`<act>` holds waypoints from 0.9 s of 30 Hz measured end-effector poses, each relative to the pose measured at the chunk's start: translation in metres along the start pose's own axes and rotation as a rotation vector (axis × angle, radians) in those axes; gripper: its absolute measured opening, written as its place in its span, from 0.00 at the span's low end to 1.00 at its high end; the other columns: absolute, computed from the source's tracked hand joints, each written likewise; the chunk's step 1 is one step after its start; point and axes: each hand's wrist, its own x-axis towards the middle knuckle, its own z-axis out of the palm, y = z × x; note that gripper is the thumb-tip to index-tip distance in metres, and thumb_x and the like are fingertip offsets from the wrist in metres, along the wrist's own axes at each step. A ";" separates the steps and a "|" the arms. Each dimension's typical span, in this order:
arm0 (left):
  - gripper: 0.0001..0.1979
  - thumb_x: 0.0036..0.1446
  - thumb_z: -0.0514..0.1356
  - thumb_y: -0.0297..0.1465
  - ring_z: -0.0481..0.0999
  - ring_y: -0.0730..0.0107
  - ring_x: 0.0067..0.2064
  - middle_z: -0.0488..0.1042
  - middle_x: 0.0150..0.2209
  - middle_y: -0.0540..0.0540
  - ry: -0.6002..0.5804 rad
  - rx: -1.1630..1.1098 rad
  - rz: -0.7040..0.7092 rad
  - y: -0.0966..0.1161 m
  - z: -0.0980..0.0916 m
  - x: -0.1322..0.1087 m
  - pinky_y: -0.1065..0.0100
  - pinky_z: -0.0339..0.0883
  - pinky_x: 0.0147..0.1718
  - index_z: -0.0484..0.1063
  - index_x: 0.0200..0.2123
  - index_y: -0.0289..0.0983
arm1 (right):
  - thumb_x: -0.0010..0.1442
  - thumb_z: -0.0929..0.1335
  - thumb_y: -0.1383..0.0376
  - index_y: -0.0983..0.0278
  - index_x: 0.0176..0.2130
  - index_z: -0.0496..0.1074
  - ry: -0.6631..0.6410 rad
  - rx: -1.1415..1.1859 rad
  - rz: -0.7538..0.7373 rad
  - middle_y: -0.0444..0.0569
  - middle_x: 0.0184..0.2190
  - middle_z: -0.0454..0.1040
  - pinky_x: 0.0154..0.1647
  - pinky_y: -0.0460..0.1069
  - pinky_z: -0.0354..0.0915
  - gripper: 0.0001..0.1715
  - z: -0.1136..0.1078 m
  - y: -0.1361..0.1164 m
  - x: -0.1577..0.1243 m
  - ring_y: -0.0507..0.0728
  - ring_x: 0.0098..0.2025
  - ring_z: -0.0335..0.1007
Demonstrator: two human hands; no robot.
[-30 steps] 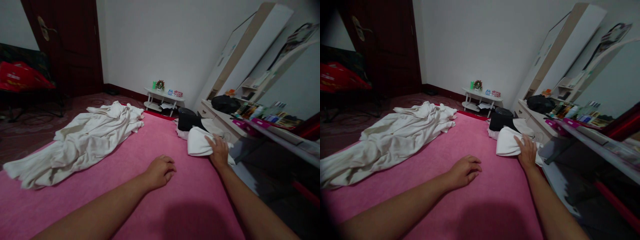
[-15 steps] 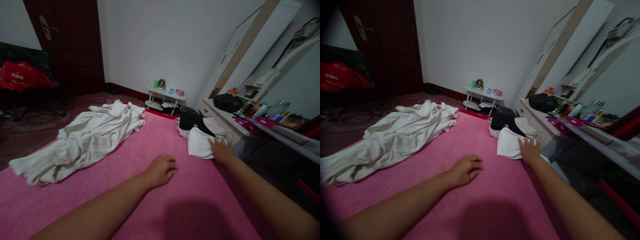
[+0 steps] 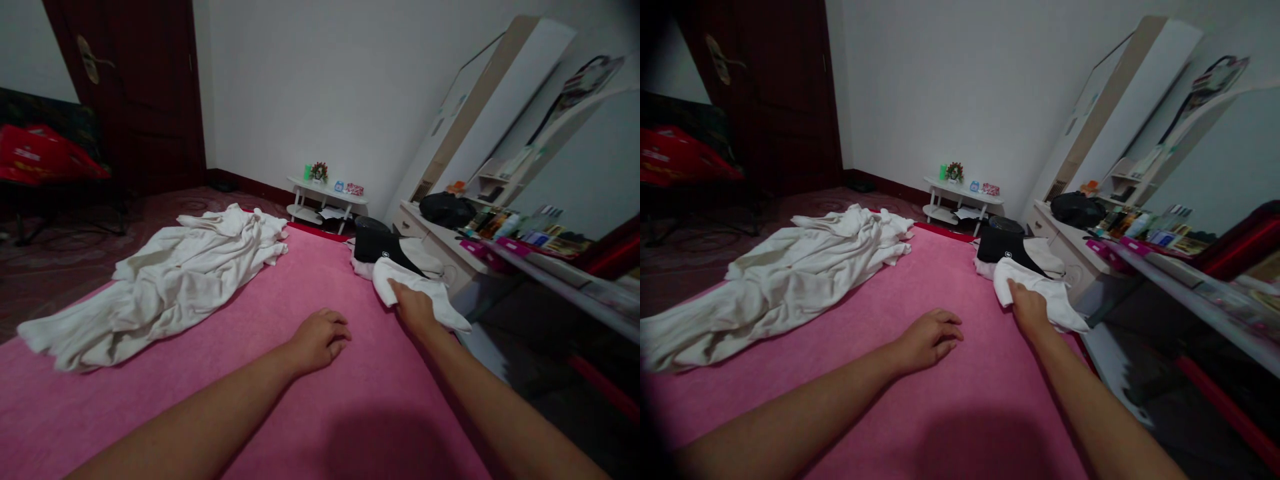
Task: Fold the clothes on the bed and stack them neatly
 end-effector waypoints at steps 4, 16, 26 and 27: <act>0.11 0.56 0.59 0.28 0.70 0.61 0.49 0.73 0.47 0.43 0.001 -0.003 -0.001 0.000 0.000 0.001 0.61 0.63 0.50 0.77 0.41 0.39 | 0.57 0.61 0.71 0.61 0.64 0.56 -0.014 0.013 -0.013 0.55 0.56 0.69 0.41 0.53 0.65 0.35 -0.007 -0.004 -0.019 0.62 0.45 0.73; 0.11 0.57 0.58 0.28 0.70 0.61 0.49 0.73 0.47 0.43 0.001 0.015 0.000 0.002 -0.001 0.001 0.61 0.63 0.50 0.77 0.42 0.39 | 0.65 0.57 0.54 0.58 0.55 0.70 0.096 0.281 0.071 0.51 0.53 0.72 0.54 0.57 0.58 0.26 -0.025 -0.009 0.012 0.63 0.56 0.64; 0.10 0.55 0.59 0.28 0.71 0.61 0.49 0.73 0.47 0.43 -0.010 0.031 0.016 0.001 -0.003 -0.001 0.63 0.63 0.49 0.77 0.41 0.38 | 0.64 0.54 0.47 0.57 0.62 0.60 -0.179 0.231 0.108 0.58 0.60 0.63 0.55 0.70 0.52 0.33 0.025 -0.027 0.048 0.70 0.59 0.59; 0.11 0.55 0.60 0.28 0.71 0.61 0.49 0.73 0.48 0.43 -0.012 0.032 0.021 0.001 -0.002 -0.001 0.63 0.63 0.50 0.77 0.41 0.38 | 0.65 0.54 0.49 0.57 0.62 0.60 -0.129 0.214 0.116 0.57 0.61 0.62 0.56 0.70 0.51 0.32 0.024 -0.029 0.046 0.69 0.60 0.57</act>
